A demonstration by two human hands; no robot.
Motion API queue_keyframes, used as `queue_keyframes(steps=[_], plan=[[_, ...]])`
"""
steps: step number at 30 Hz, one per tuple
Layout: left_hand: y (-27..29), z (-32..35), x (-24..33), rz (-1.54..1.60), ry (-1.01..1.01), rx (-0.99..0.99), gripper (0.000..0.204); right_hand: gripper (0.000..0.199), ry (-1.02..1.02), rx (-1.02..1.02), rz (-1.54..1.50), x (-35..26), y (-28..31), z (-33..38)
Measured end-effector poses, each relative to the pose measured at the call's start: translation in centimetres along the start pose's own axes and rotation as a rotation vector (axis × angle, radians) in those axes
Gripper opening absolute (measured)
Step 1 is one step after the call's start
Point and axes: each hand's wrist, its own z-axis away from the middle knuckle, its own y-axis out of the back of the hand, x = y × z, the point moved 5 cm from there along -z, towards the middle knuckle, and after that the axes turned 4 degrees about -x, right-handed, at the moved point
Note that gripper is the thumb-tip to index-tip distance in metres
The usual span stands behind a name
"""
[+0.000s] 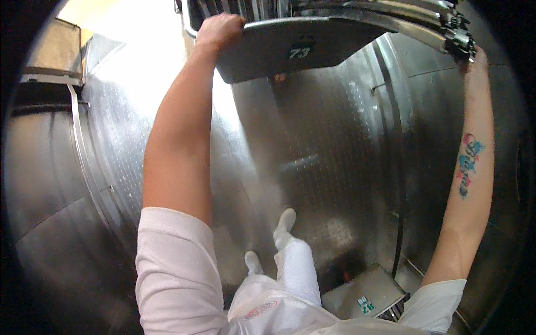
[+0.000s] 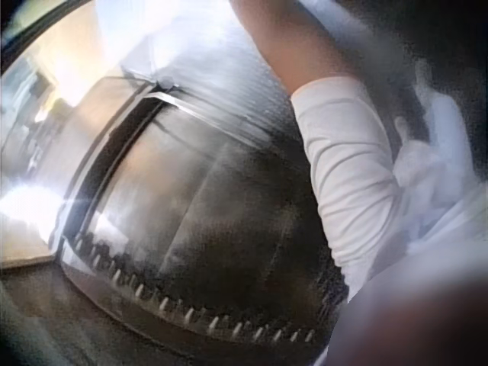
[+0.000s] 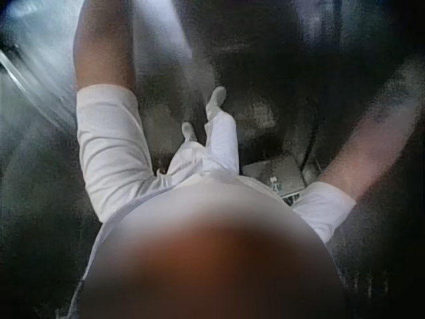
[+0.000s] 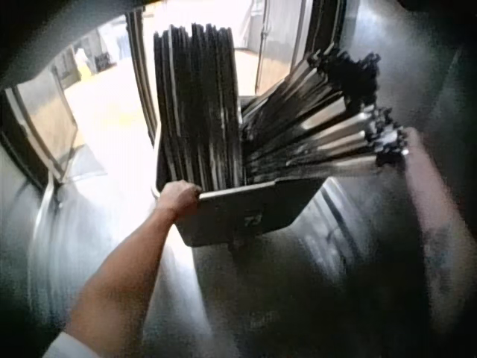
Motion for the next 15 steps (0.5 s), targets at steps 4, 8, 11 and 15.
queue_keyframes(steps=[4,8,11,15], plan=[[1.1,0.1,-0.3,-0.001,0.028,-0.048,0.028,0.027,0.038,0.008,-0.040,-0.9,-1.6,1.7],[1.3,0.0,-2.1,0.039,0.012,-0.011,0.025,0.026,0.125,0.009,-0.086,-1.0,-2.3,1.2],[2.1,-0.6,-3.7,0.038,0.046,-0.047,0.024,0.026,0.104,0.114,-0.260,-0.6,-6.5,4.7],[1.1,-2.4,-3.4,0.056,0.020,-0.053,0.022,0.026,0.093,0.286,-0.299,-1.0,-6.2,5.6]])
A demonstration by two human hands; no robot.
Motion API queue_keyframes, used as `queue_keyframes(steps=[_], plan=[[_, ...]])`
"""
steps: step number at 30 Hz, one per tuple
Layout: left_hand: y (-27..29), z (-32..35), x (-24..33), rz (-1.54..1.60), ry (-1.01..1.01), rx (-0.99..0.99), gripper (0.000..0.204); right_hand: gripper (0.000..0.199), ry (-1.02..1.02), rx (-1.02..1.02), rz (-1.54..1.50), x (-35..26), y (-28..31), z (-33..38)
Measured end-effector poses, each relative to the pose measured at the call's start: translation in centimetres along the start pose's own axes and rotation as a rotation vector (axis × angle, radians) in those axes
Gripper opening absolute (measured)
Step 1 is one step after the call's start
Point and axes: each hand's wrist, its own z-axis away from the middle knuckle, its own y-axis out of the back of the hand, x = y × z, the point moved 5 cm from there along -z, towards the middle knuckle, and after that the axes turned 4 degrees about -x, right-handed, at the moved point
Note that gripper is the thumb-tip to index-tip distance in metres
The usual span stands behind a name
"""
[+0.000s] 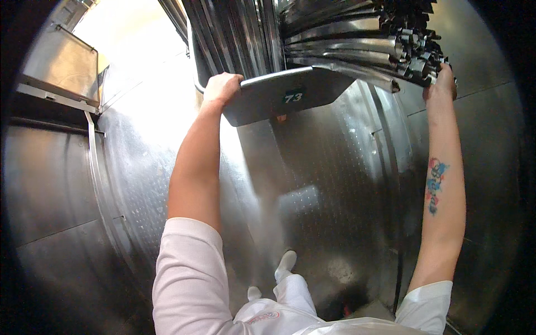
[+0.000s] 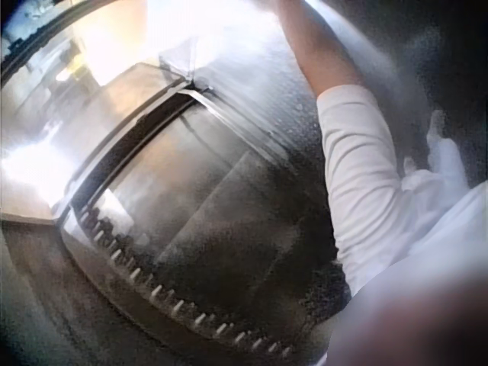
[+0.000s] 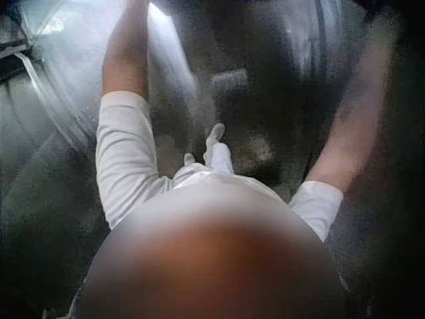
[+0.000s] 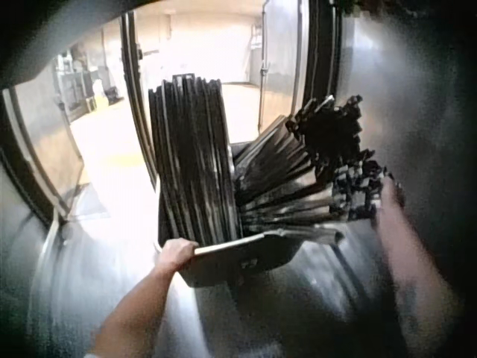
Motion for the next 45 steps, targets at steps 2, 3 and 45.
queue_keyframes(steps=[2,3,45], plan=[[-0.1,-0.2,0.4,-0.002,0.015,0.003,0.022,0.029,0.005,-0.010,-0.054,0.7,0.5,-1.0],[-0.1,-0.3,0.6,-0.012,0.007,-0.012,0.023,0.031,0.005,-0.014,-0.076,1.3,0.8,-1.9],[-3.5,-19.5,-4.7,0.045,-0.219,-0.200,0.023,0.039,0.012,-0.222,0.255,7.9,2.3,-16.7]])
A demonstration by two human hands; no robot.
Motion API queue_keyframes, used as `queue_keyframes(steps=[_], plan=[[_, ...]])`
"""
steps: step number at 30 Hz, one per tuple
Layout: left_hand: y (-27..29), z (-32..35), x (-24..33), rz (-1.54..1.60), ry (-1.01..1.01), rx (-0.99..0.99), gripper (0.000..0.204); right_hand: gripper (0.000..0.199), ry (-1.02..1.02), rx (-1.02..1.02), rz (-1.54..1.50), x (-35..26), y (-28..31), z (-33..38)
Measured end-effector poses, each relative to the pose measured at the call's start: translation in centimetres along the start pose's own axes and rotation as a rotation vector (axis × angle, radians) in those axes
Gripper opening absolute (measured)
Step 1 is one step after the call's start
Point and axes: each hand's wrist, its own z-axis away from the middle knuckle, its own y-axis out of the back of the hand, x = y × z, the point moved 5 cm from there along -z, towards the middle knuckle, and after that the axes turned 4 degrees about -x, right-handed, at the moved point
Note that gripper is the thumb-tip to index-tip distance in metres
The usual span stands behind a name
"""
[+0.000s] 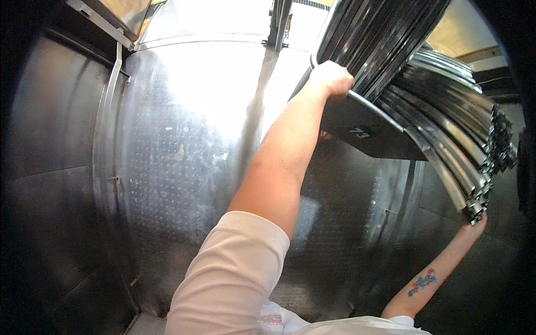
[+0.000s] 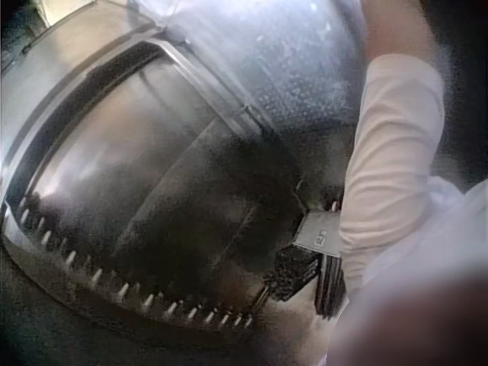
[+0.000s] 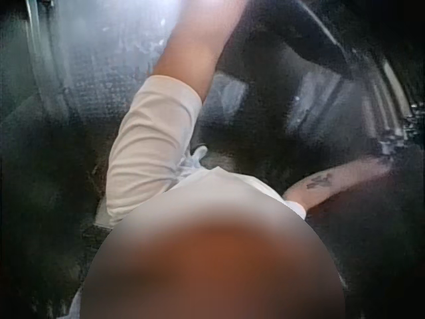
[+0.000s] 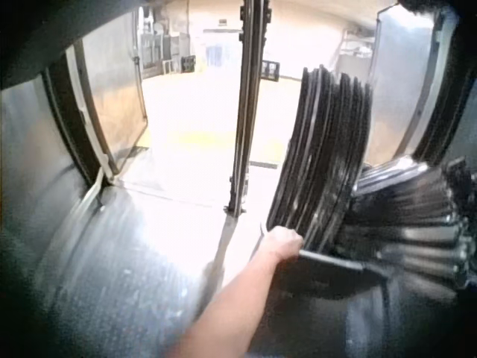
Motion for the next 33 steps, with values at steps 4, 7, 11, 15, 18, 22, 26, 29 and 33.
queue_keyframes(steps=[4,7,11,15,18,22,26,29,33], plan=[[1.1,-0.7,-3.5,0.045,-0.002,0.036,0.021,0.042,0.082,-0.085,0.101,0.0,-4.5,4.2],[1.8,-1.3,-4.6,0.026,-0.022,0.053,0.017,0.044,-0.138,0.088,-0.101,-0.3,-9.1,7.3],[3.1,-2.1,-3.9,0.007,0.020,0.015,0.019,0.042,-0.105,0.152,-0.153,-1.9,-11.1,9.7],[4.2,-1.5,-2.1,0.000,0.079,0.036,0.012,0.039,-0.106,0.197,-0.210,-1.8,-10.4,9.5],[2.6,-1.8,-2.0,-0.050,0.097,0.095,0.010,0.039,-0.134,0.249,-0.178,-1.5,-10.8,9.7],[0.9,-1.3,-1.3,-0.085,0.185,0.236,0.018,0.040,-0.116,0.293,-0.214,-1.5,-10.6,8.9],[0.3,-0.7,-0.6,-0.112,0.206,0.320,0.009,0.053,-0.126,0.308,-0.172,-2.6,-12.1,9.5],[1.7,-0.3,1.3,0.097,0.127,0.065,0.026,0.070,-0.258,0.502,0.042,-2.9,-9.6,9.7],[5.3,7.2,0.4,0.377,-0.128,0.346,0.051,0.068,-0.206,0.368,-0.076,-2.2,-10.1,8.5]])
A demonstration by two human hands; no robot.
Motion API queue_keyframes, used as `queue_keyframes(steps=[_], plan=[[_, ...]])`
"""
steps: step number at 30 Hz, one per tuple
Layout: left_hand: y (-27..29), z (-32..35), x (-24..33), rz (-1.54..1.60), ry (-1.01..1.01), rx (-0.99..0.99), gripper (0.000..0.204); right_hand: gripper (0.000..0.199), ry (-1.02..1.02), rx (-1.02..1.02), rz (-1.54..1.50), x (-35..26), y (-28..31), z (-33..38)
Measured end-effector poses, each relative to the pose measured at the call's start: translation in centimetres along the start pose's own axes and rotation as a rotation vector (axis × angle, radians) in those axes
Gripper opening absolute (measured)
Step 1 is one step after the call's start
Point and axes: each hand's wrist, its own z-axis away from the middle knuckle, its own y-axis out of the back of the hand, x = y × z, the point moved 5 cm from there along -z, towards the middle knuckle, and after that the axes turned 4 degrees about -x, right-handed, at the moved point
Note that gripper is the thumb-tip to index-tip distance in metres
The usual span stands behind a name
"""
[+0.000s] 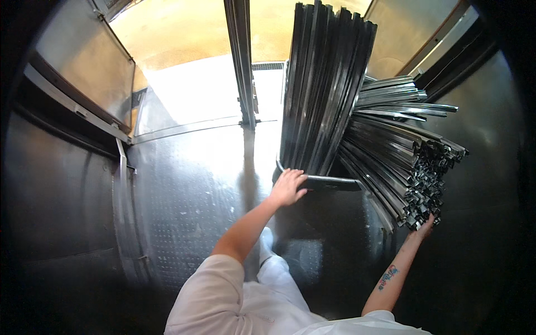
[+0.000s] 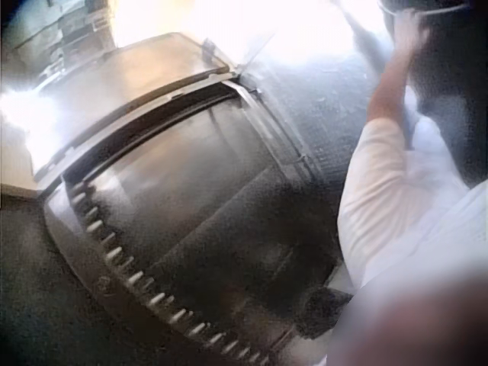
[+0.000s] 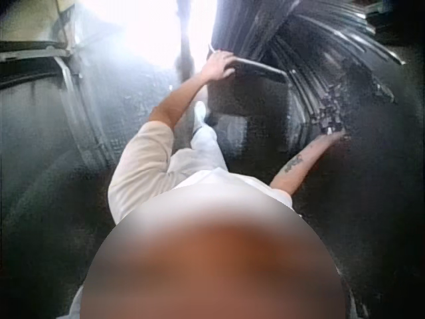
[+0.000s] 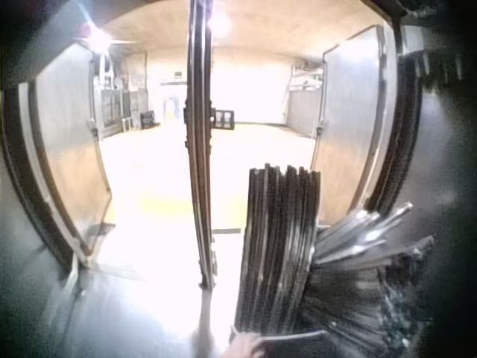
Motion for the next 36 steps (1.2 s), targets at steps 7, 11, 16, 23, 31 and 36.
queue_keyframes(steps=[7,11,16,23,31,36], plan=[[3.1,32.5,-13.0,0.374,1.104,-0.413,0.053,0.070,-0.033,-0.164,-0.340,0.7,-2.4,3.3],[10.9,56.2,-19.4,0.081,1.836,-0.335,0.043,0.057,-0.343,0.052,-0.350,14.0,6.4,3.7],[14.6,64.1,-23.2,0.480,2.086,0.168,0.027,0.029,-0.971,-0.372,1.218,30.7,3.7,24.3],[22.0,45.2,-40.1,0.920,1.632,0.191,0.027,0.027,-0.814,-0.993,1.257,34.6,-31.5,41.6],[36.2,24.9,-64.7,0.701,1.237,0.353,0.026,0.026,-0.500,-1.079,0.977,37.9,-60.1,47.7],[39.7,26.0,-76.6,0.714,1.285,0.337,0.031,0.023,-0.587,-1.193,1.067,43.7,-69.7,51.7]])
